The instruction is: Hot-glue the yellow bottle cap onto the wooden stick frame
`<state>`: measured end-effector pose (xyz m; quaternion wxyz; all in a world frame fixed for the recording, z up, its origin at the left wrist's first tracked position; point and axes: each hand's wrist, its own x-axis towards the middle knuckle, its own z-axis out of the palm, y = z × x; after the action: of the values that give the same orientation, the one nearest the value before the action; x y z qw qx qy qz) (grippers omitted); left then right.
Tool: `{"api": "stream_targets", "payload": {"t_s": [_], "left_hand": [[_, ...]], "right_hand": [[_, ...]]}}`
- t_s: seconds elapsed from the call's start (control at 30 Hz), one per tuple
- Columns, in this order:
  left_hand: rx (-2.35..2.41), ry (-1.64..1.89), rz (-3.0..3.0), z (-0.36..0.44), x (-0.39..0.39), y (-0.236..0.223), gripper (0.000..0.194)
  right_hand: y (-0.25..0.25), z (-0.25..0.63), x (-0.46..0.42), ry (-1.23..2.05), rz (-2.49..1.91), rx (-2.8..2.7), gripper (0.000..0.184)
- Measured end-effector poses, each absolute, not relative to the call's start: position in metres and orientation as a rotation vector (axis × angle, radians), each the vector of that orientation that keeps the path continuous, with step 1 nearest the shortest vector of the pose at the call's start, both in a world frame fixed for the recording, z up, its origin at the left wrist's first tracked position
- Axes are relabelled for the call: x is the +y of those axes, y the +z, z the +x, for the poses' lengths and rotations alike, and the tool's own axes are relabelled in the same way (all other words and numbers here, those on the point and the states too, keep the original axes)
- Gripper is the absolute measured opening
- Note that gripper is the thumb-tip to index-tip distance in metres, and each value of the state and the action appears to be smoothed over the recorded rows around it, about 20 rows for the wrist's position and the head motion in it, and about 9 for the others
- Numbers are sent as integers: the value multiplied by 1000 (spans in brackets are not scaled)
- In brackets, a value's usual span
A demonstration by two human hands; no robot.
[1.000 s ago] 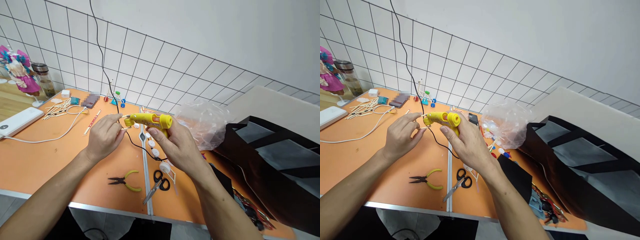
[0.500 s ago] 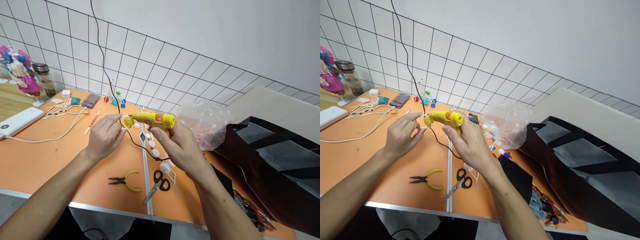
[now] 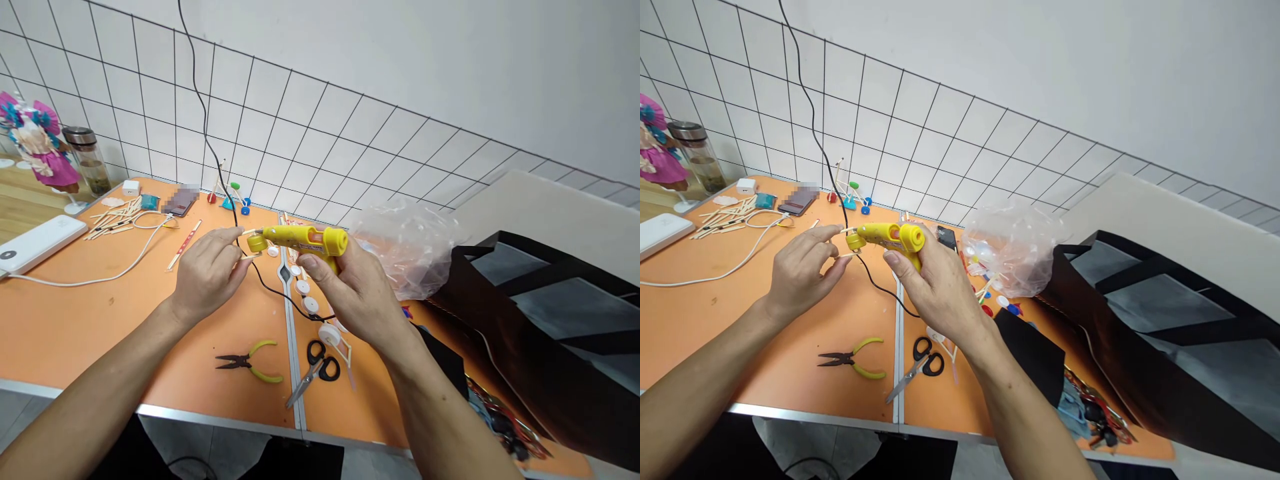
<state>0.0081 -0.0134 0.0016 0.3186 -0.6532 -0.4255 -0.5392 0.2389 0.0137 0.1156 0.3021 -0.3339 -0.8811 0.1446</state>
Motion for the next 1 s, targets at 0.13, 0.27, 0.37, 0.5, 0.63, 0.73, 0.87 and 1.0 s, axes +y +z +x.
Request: {"api": "stream_targets", "payload": {"t_s": [0.13, 0.27, 0.37, 0.5, 0.63, 0.73, 0.87, 1.0], "left_hand": [[-1143, -1451, -1743, 7, -14, 0, 21], [-1174, -1476, -1784, 5, -14, -1, 20], [-1224, -1507, -1824, 4, -15, -2, 22], [-1230, -1530, -1822, 5, -16, -1, 24], [-1208, -1503, -1795, 6, -15, -1, 25], [-1182, -1547, -1792, 8, -15, -1, 25], [-1330, -1921, -1855, 11, -19, 4, 19], [-1623, -2727, -1817, 6, -19, 14, 31]], "right_hand": [[114, 240, 15, 401, -889, -2321, 50], [114, 238, 15, 420, -862, -2296, 48], [115, 238, 14, 434, -856, -2281, 51], [114, 238, 14, 440, -867, -2272, 54], [115, 238, 14, 456, -873, -2265, 55], [116, 237, 14, 508, -856, -2232, 57], [111, 237, 15, 670, -850, -2099, 55], [101, 233, 16, 868, -839, -1893, 54]]}}
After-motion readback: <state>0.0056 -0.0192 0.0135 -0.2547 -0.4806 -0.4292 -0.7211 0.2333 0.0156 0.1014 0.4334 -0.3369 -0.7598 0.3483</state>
